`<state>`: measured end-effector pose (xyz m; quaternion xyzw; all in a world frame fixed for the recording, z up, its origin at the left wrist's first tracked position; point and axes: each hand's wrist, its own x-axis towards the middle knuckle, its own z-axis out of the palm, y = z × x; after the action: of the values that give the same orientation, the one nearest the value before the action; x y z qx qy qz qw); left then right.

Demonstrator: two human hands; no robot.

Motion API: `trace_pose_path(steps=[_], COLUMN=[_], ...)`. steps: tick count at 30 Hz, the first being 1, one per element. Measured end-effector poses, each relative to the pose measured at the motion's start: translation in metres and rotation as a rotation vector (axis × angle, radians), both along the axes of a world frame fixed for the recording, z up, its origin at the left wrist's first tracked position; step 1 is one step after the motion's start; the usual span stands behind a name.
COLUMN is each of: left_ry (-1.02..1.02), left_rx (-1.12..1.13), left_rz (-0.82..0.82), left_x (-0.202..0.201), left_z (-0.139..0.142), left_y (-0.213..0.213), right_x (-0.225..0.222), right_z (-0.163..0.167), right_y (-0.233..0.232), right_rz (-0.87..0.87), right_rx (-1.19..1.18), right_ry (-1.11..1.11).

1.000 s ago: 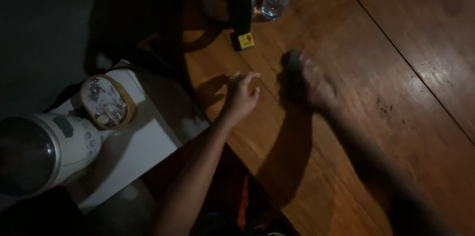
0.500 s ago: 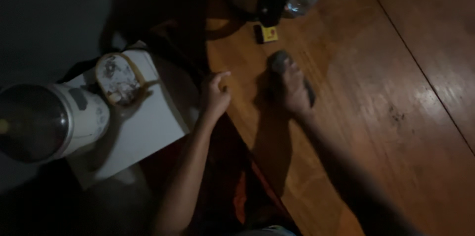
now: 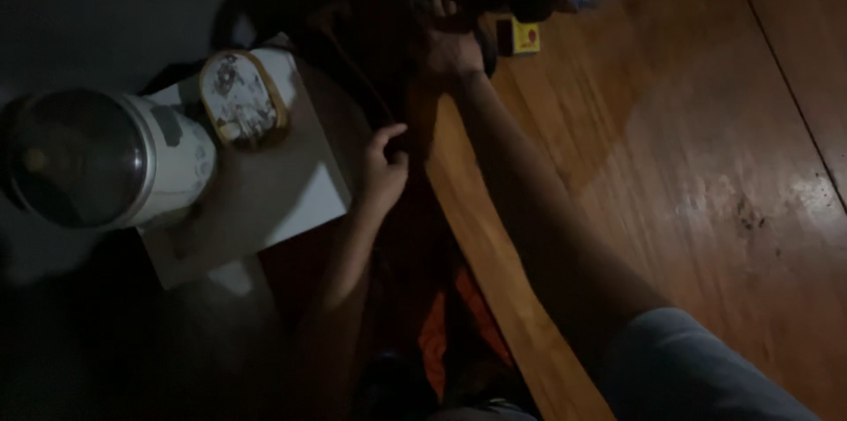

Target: The person clears items from a wooden dining table, picking up bottles, boxes, scissors, a container and a cloth. They carry the items to the kitchen sink area, place some in a basin, then wipe the table surface with the cloth.

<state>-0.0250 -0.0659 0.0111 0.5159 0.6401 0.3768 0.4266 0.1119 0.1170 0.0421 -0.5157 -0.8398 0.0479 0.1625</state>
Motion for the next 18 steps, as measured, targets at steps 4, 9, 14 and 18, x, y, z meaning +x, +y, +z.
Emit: trace_pose_path(steps=[4, 9, 14, 18], left_ry=[-0.005, -0.009, 0.084, 0.105], left_rx=[-0.244, -0.105, 0.179, 0.123], left_rz=[0.042, 0.013, 0.003, -0.024], left_x=[-0.009, -0.008, 0.002, 0.012], left_z=[0.024, 0.018, -0.007, -0.006], left_y=[-0.015, -0.013, -0.011, -0.021], right_x=[0.007, 0.05, 0.101, 0.091], right_z=[-0.006, -0.025, -0.012, -0.012], right_y=[-0.032, -0.152, -0.211, -0.167], right_rz=[-0.016, 0.275, 0.557, 0.432], right_rx=[-0.109, 0.608, -0.282, 0.12], right_ry=[-0.38, -0.603, 0.027, -0.284])
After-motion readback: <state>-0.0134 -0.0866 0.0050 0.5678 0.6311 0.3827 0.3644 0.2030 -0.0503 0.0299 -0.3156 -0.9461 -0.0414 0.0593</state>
